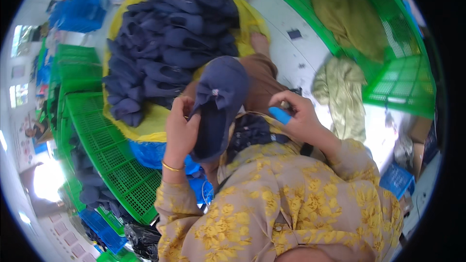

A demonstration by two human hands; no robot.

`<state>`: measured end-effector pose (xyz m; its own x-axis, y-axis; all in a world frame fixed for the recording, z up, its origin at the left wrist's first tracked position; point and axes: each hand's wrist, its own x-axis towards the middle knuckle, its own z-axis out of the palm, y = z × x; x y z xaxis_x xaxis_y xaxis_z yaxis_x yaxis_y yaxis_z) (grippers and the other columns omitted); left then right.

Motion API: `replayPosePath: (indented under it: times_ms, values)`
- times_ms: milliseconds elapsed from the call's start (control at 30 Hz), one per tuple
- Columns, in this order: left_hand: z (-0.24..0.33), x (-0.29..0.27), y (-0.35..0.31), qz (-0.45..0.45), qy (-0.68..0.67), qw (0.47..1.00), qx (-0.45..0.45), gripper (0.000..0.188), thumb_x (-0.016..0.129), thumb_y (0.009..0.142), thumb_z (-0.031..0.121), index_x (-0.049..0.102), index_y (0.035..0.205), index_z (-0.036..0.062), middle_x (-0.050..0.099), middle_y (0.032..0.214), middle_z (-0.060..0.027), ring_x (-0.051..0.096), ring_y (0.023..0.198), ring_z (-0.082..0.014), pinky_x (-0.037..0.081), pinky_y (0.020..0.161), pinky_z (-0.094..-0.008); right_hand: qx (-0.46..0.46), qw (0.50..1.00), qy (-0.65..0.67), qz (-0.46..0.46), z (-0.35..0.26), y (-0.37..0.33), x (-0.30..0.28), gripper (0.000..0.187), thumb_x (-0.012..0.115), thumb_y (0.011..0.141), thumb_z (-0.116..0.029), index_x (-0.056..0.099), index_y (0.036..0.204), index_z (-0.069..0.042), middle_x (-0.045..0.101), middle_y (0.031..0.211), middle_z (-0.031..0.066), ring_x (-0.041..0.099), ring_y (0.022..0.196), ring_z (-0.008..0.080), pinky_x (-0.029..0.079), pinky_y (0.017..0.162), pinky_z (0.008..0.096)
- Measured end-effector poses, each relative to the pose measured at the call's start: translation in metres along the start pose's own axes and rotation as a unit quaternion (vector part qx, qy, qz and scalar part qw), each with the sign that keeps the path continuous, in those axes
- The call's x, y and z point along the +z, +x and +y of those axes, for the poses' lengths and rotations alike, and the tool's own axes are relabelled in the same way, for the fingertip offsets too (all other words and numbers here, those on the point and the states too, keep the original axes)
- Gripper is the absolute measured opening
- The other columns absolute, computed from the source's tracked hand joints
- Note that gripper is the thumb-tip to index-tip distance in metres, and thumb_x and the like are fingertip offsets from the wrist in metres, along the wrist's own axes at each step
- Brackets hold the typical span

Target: The person sits on the floor and uses scissors to trim excess fabric from the edges of dark blue slip-on shoes. They handle the shoes one at a time, cutting small pieces of material and placing the finished shoes into a nearby pile.

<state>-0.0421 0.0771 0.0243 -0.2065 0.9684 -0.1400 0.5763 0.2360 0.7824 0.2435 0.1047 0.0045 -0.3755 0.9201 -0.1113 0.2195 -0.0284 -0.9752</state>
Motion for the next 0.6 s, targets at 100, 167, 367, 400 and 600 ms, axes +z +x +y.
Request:
replayPosePath:
  times_ms: [100, 167, 367, 400, 600]
  values:
    - [-0.004, -0.004, -0.015, 0.151, 0.032, 0.988, 0.031, 0.013, 0.06, 0.084, 0.0, 0.049, 0.092, 0.002, 0.049, 0.079, -0.0031, 0.047, 0.071, -0.0106, 0.042, 0.064, -0.0264, -0.012, 0.998, 0.055, -0.021, -0.023, 0.018, 0.016, 0.009, 0.067, 0.088, -0.009, 0.061, 0.093, -0.005, 0.053, 0.073, -0.0042, 0.038, 0.06, 0.0037, 0.034, 0.055, 0.0225]
    - [0.0, 0.002, -0.025, 0.209, 0.002, 0.978, -0.022, 0.017, 0.058, 0.079, 0.002, 0.048, 0.093, 0.0007, 0.051, 0.082, -0.0148, 0.053, 0.075, -0.0281, 0.045, 0.072, -0.0371, -0.035, 0.997, 0.052, -0.053, -0.035, 0.03, 0.039, 0.025, 0.072, 0.084, -0.013, 0.057, 0.103, -0.006, 0.046, 0.069, -0.0022, 0.039, 0.061, 0.0061, 0.036, 0.056, 0.0243]
    - [0.0, 0.023, -0.051, 0.252, -0.084, 0.963, -0.05, 0.017, 0.059, 0.082, 0.007, 0.049, 0.095, 0.0014, 0.052, 0.081, -0.0147, 0.053, 0.074, -0.0256, 0.045, 0.07, -0.037, -0.04, 0.993, -0.101, -0.048, -0.029, 0.05, 0.107, 0.044, 0.069, 0.08, -0.008, 0.047, 0.118, -0.006, 0.062, 0.095, 0.0154, 0.064, 0.081, 0.0285, 0.05, 0.074, 0.0359]
    - [-0.008, 0.02, -0.059, 0.245, -0.062, 0.966, -0.051, 0.022, 0.058, 0.086, 0.008, 0.047, 0.103, 0.0025, 0.057, 0.082, -0.0207, 0.059, 0.077, -0.0383, 0.047, 0.07, -0.042, -0.057, 0.994, -0.076, -0.047, -0.028, 0.049, 0.116, 0.037, 0.063, 0.081, -0.003, 0.048, 0.116, -0.005, 0.062, 0.095, 0.0155, 0.065, 0.083, 0.0274, 0.05, 0.075, 0.036]
    - [-0.024, -0.02, -0.076, 0.209, -0.265, 0.938, -0.076, 0.018, 0.063, 0.092, 0.017, 0.054, 0.095, 0.0022, 0.056, 0.077, -0.0024, 0.049, 0.07, -0.0094, 0.043, 0.062, -0.0275, -0.097, 0.986, -0.017, -0.135, -0.04, 0.039, 0.134, 0.027, 0.055, 0.082, 0.004, 0.051, 0.108, -0.002, 0.057, 0.088, 0.01, 0.055, 0.073, 0.0179, 0.046, 0.071, 0.0292]
